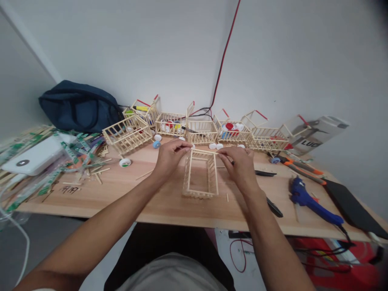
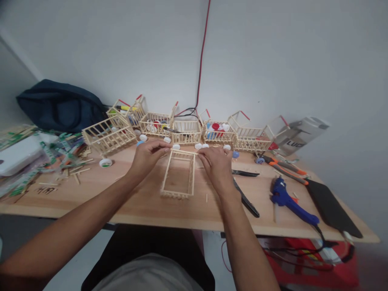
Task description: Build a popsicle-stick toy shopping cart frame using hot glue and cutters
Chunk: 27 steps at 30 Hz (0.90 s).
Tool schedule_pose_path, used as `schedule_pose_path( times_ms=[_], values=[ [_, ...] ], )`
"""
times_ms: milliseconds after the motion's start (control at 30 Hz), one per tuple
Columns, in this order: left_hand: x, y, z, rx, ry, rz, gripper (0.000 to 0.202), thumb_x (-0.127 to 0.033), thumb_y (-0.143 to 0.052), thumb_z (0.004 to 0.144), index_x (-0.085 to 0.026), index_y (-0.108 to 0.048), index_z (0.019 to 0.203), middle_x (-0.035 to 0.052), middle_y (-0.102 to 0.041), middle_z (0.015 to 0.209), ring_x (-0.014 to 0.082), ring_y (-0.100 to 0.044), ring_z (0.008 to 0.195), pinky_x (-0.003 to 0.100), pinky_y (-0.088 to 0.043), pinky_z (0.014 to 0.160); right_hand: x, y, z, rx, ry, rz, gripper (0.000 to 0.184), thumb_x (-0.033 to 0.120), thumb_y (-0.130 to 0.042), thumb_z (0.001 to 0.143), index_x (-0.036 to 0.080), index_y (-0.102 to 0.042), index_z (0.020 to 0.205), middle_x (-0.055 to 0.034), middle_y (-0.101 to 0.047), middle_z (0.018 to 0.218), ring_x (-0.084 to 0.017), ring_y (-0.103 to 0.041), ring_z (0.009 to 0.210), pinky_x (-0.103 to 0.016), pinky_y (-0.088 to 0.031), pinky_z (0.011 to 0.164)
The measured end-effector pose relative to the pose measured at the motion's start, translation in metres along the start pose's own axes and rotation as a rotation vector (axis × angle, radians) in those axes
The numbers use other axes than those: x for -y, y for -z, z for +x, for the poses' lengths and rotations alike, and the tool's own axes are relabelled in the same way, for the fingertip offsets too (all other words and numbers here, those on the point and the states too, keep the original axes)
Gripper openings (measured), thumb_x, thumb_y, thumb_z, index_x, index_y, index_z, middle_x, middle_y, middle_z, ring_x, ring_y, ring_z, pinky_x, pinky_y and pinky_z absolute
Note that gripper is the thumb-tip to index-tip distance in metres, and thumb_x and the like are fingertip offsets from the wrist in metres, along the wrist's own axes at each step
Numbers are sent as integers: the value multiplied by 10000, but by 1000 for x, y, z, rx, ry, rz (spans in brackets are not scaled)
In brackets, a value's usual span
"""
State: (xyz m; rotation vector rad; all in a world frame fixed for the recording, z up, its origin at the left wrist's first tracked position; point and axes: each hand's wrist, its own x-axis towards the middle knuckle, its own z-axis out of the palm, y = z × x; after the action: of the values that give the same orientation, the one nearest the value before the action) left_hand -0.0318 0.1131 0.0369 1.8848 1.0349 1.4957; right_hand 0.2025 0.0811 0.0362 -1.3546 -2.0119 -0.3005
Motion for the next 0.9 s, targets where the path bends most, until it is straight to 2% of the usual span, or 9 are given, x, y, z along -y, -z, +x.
schedule_pose_path(
  times_ms=[367,633,900],
  values=[
    [4,-1,-2,4,-9,31,136,-118,-650,783,-195,-752,829,33,-752,848,169,-664,804,305,-502,757,0,0,0,18,5,18,189,342,-508,947,251,-671,928,-40,-727,962,-240,-603,919,-400,-274,852],
    [3,-2,-3,-3,-75,61,113,-143,-654,792,-208,-746,802,39,-747,839,175,-664,812,316,-511,757,-4,0,-1,43,11,-22,176,341,-508,951,257,-663,954,-20,-704,957,-229,-589,921,-387,-267,841],
    [2,-2,-3,0,-62,68,133,-112,-655,782,-204,-749,801,38,-744,834,166,-659,796,306,-502,748,-3,-1,0,42,20,-2,185,341,-489,950,251,-650,947,-33,-702,948,-233,-589,918,-391,-274,847]
  ],
)
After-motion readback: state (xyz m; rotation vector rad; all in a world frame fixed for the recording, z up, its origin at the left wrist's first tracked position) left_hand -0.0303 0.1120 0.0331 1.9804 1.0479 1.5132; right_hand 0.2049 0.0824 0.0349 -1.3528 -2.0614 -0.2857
